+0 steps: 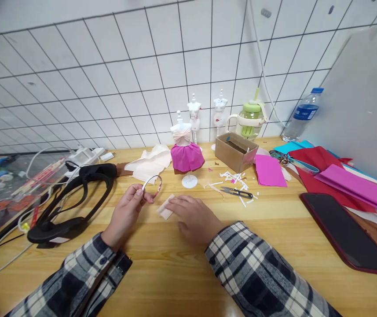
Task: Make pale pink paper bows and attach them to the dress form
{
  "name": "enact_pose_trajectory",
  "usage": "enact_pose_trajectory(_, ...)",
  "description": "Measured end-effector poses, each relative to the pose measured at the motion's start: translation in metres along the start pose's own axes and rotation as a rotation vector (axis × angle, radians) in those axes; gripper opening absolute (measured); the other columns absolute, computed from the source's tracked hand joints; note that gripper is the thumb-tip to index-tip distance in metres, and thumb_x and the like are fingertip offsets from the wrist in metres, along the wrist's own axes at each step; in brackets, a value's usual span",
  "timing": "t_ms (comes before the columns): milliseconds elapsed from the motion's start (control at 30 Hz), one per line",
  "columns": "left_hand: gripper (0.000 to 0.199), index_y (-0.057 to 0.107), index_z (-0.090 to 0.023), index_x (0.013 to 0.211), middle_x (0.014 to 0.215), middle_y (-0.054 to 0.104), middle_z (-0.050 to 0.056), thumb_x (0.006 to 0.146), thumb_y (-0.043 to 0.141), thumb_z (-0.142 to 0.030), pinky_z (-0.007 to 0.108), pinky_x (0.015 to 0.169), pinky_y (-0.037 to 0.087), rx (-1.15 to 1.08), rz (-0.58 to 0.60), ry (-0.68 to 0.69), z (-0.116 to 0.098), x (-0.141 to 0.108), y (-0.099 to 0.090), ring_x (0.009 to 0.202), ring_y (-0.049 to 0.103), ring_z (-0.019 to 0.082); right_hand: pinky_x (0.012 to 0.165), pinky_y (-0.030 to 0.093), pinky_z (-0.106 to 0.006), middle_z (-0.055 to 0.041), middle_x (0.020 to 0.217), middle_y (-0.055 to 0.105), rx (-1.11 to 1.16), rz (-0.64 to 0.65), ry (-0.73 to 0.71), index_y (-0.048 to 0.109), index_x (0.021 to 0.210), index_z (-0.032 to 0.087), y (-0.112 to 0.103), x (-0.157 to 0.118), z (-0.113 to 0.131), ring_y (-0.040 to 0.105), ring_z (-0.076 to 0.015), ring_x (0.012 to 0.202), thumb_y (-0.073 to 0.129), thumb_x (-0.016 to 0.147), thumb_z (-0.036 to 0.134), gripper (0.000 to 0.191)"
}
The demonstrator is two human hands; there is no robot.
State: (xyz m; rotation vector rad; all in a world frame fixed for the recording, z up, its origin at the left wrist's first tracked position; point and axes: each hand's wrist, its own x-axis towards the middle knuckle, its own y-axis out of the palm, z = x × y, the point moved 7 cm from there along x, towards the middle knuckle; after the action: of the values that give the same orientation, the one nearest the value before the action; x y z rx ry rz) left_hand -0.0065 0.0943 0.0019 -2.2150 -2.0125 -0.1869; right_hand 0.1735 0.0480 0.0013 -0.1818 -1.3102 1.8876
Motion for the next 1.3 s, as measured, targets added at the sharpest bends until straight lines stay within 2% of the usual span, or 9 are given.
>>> enact_pose_trajectory(133,0.021,0.048,-0.021,0.092,0.069,0.063,-0.002,0.093,0.051,-0.042,0.029,0.08,0.043,0.109,0.047,-0.003,-0.002,-0.008,0.015,0.072,0.058,0.015,0.092,0.04,-0.042,-0.0081,0.118,0.065,-0.129,0.128,0.058,0.062,0.119,0.022,0.009,0.0,0.004,0.054,-0.0265,0.11,0.057,0.088,0.033,0.034)
enact_pose_trajectory(267,0.022,0.051,-0.02,0.104,0.078,0.064,-0.001,0.094,0.048,-0.039,0.03,0.082,0.045,0.232,0.102,-0.006,0.0,-0.01,0.021,0.079,0.061,0.015,0.075,0.041,-0.036,-0.007,0.085,0.067,-0.243,0.143,0.102,0.069,0.098,0.022,0.007,0.001,0.003,0.06,-0.023,0.086,0.05,0.092,0.032,0.023)
enact_pose_trajectory(533,0.044,0.045,-0.017,0.131,0.096,0.071,0.006,0.091,0.05,-0.034,0.036,0.096,0.045,0.334,0.119,-0.076,0.005,-0.006,0.016,0.1,0.065,0.019,0.074,0.044,-0.033,-0.0119,0.104,0.071,-0.185,0.048,0.297,0.058,0.127,0.017,0.008,-0.006,-0.022,0.064,-0.0223,0.089,0.044,0.093,0.023,0.037)
enact_pose_trajectory(667,0.039,0.054,-0.015,0.118,0.102,0.073,0.011,0.087,0.057,-0.038,0.037,0.095,0.047,0.248,0.183,-0.142,0.007,-0.009,0.024,0.103,0.067,0.023,0.083,0.041,-0.037,-0.0071,0.102,0.07,-0.17,-0.072,0.245,0.064,0.118,0.023,-0.008,-0.004,-0.015,0.058,-0.0233,0.095,0.051,0.09,0.024,0.031)
enact_pose_trajectory(800,0.036,0.057,-0.015,0.11,0.098,0.075,0.011,0.085,0.06,-0.042,0.038,0.094,0.049,0.237,0.207,-0.152,0.008,-0.012,0.029,0.099,0.069,0.024,0.08,0.039,-0.039,-0.008,0.094,0.065,-0.263,-0.012,0.229,0.069,0.106,0.025,-0.006,-0.002,-0.014,0.055,-0.0248,0.092,0.059,0.086,0.025,0.023)
enact_pose_trajectory(900,0.039,0.056,-0.015,0.11,0.095,0.075,0.012,0.084,0.061,-0.043,0.04,0.094,0.05,0.219,0.228,-0.158,0.011,-0.015,0.031,0.098,0.07,0.024,0.079,0.04,-0.036,-0.0078,0.093,0.064,-0.226,-0.029,0.288,0.07,0.104,0.023,-0.01,-0.005,-0.03,0.055,-0.0229,0.09,0.059,0.087,0.031,0.022)
enact_pose_trajectory(1000,0.041,0.056,-0.014,0.111,0.097,0.075,0.013,0.083,0.063,-0.044,0.041,0.093,0.051,0.197,0.238,-0.171,0.014,-0.016,0.031,0.099,0.07,0.025,0.08,0.041,-0.035,-0.008,0.089,0.065,-0.268,-0.17,0.419,0.072,0.09,0.021,-0.033,-0.016,-0.062,0.056,-0.0219,0.088,0.051,0.091,0.03,0.023)
enact_pose_trajectory(1100,0.04,0.056,-0.015,0.111,0.099,0.075,0.013,0.083,0.063,-0.043,0.041,0.093,0.051,0.194,0.253,-0.173,0.015,-0.018,0.032,0.099,0.07,0.024,0.082,0.04,-0.039,-0.0115,0.102,0.067,-0.416,-0.253,0.529,0.069,0.106,0.02,-0.054,-0.03,-0.095,0.055,-0.0267,0.097,0.058,0.087,0.029,0.024)
enact_pose_trajectory(1300,0.037,0.056,-0.017,0.11,0.1,0.075,0.011,0.086,0.058,-0.044,0.04,0.092,0.052,0.214,0.285,-0.15,0.016,-0.02,0.036,0.099,0.07,0.023,0.074,0.037,-0.038,-0.0096,0.088,0.07,-0.548,-0.19,0.65,0.071,0.084,0.021,-0.055,-0.037,-0.12,0.059,-0.0263,0.088,0.059,0.087,0.029,0.015)
